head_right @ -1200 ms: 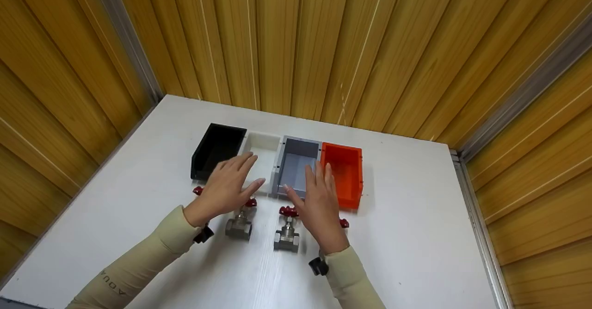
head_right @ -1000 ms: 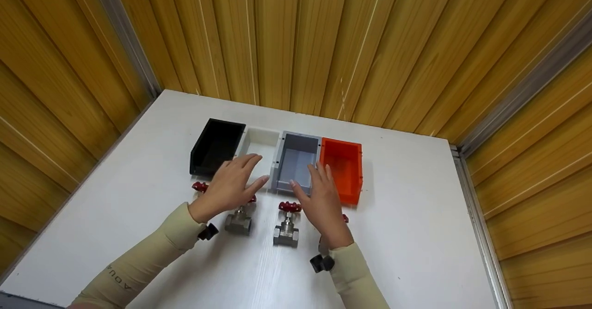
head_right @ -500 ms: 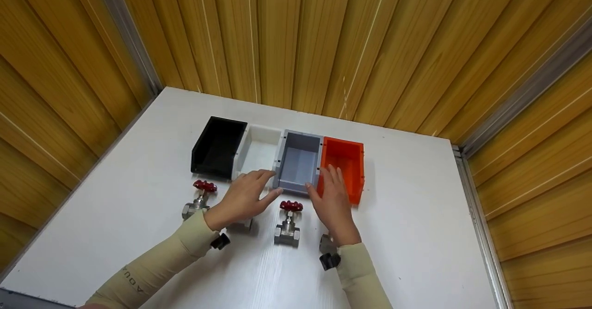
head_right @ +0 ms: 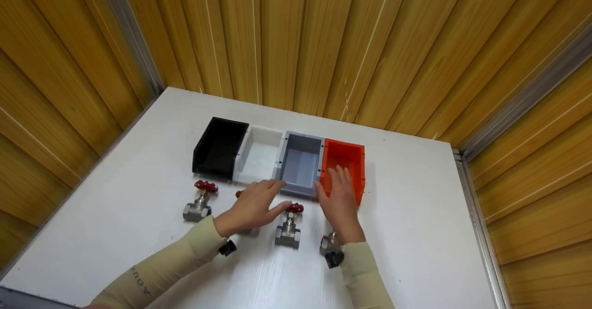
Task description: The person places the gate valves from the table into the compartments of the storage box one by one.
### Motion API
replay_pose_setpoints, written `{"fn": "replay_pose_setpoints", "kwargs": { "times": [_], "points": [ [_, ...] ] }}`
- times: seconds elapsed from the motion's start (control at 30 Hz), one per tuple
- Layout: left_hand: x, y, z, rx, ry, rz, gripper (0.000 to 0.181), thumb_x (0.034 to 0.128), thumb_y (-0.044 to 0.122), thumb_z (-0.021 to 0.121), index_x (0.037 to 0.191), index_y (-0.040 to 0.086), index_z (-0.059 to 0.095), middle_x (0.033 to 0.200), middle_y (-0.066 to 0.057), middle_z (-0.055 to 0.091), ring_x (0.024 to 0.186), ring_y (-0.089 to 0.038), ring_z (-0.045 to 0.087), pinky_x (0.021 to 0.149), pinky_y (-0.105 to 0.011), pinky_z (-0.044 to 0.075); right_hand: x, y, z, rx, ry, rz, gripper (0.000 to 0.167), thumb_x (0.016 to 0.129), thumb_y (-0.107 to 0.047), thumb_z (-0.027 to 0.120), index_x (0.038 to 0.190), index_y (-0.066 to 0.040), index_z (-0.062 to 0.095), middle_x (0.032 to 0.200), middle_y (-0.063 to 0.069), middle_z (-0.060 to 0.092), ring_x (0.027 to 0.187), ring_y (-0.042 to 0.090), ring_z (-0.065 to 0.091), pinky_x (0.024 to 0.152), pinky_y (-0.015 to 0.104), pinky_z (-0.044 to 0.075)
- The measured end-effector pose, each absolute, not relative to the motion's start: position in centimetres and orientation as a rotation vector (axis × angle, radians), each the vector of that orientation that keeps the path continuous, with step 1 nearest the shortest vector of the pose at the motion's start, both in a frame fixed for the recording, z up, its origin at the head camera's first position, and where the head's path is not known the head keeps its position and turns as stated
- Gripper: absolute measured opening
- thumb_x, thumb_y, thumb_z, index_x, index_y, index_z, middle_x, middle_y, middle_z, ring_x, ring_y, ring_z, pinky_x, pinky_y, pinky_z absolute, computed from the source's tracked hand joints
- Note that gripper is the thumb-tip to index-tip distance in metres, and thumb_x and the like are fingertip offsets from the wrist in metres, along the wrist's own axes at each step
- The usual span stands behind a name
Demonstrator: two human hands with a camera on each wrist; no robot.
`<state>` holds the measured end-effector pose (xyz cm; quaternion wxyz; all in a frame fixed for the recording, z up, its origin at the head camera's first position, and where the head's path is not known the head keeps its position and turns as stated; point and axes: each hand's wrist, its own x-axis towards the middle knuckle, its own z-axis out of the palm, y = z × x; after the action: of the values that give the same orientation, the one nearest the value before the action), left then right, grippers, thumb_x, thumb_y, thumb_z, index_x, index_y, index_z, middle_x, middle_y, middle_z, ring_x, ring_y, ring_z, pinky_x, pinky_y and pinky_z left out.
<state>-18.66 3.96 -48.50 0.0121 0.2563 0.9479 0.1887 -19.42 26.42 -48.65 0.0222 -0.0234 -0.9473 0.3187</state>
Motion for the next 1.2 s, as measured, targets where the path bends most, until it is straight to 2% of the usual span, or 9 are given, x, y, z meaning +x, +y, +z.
{"fn": "replay_pose_setpoints", "kwargs": {
  "times": [0.2, 0.47, 0.63, 0.87, 1.03, 1.2],
  "points": [
    [-18.6, 4.7, -48.8, 0.847, 2.956, 0.558, 0.057, 0.0967, 0.052, 0.047, 0.137, 0.012, 0.05, 0.134, -0.006, 0.059, 0.125, -0.023, 0.055, 0.105, -0.045, 0.042, -19.8, 27.0, -48.6, -0.068, -2.922, 0.992, 0.065, 0.096, -0.044, 0.054, 0.148, -0.008, 0.036, 0.16, 0.015, 0.022, 0.149, 0.037, 0.014, 0.113, 0.062, 0.025],
    [-18.5, 5.7, -49.1, 0.942, 2.98, 0.503, 0.051, 0.0964, 0.051, 0.048, 0.13, 0.012, 0.054, 0.127, -0.005, 0.062, 0.118, -0.023, 0.059, 0.099, -0.042, 0.046, -20.4, 28.3, -49.2, -0.097, -2.896, 1.006, 0.063, 0.096, -0.038, 0.055, 0.147, -0.006, 0.036, 0.16, 0.018, 0.018, 0.146, 0.041, 0.02, 0.112, 0.063, 0.026],
    [-18.3, 6.4, -49.5, 0.991, 2.994, 0.479, 0.047, 0.0956, 0.05, 0.05, 0.124, 0.014, 0.056, 0.122, -0.002, 0.064, 0.113, -0.021, 0.061, 0.094, -0.038, 0.048, -20.6, 28.8, -49.5, -0.167, -2.919, 1.023, 0.067, 0.096, -0.044, 0.054, 0.148, -0.007, 0.034, 0.162, 0.017, 0.011, 0.147, 0.041, 0.016, 0.111, 0.063, 0.028],
    [-18.1, 7.1, -50.0, 1.033, 2.994, 0.438, 0.039, 0.0945, 0.051, 0.052, 0.112, 0.017, 0.058, 0.101, 0.003, 0.065, 0.098, -0.016, 0.063, 0.08, -0.033, 0.048, -21.3, 29.7, -49.4, -0.274, -2.934, 1.115, 0.073, 0.096, -0.049, 0.051, 0.151, -0.007, 0.027, 0.163, 0.016, 0.001, 0.148, 0.042, 0.012, 0.112, 0.061, 0.027],
    [-17.8, 7.7, -50.5, 1.046, 2.997, 0.37, 0.042, 0.0945, 0.052, 0.051, 0.117, 0.017, 0.057, 0.106, 0.003, 0.065, 0.098, -0.017, 0.063, 0.081, -0.032, 0.049, -21.6, 30.2, -49.4, -0.301, -2.954, 1.155, 0.078, 0.096, -0.052, 0.048, 0.154, -0.009, 0.021, 0.163, 0.016, -0.001, 0.149, 0.042, 0.009, 0.113, 0.062, 0.024],
    [-17.5, 8.0, -50.9, 1.066, 2.995, 0.336, 0.047, 0.0946, 0.052, 0.05, 0.124, 0.015, 0.056, 0.109, 0.001, 0.065, 0.098, -0.019, 0.063, 0.08, -0.032, 0.05, -21.8, 30.7, -49.9, -0.31, -2.957, 1.18, 0.078, 0.097, -0.05, 0.048, 0.155, -0.01, 0.015, 0.163, 0.016, 0.004, 0.148, 0.041, 0.012, 0.114, 0.062, 0.022]
  ]
}}
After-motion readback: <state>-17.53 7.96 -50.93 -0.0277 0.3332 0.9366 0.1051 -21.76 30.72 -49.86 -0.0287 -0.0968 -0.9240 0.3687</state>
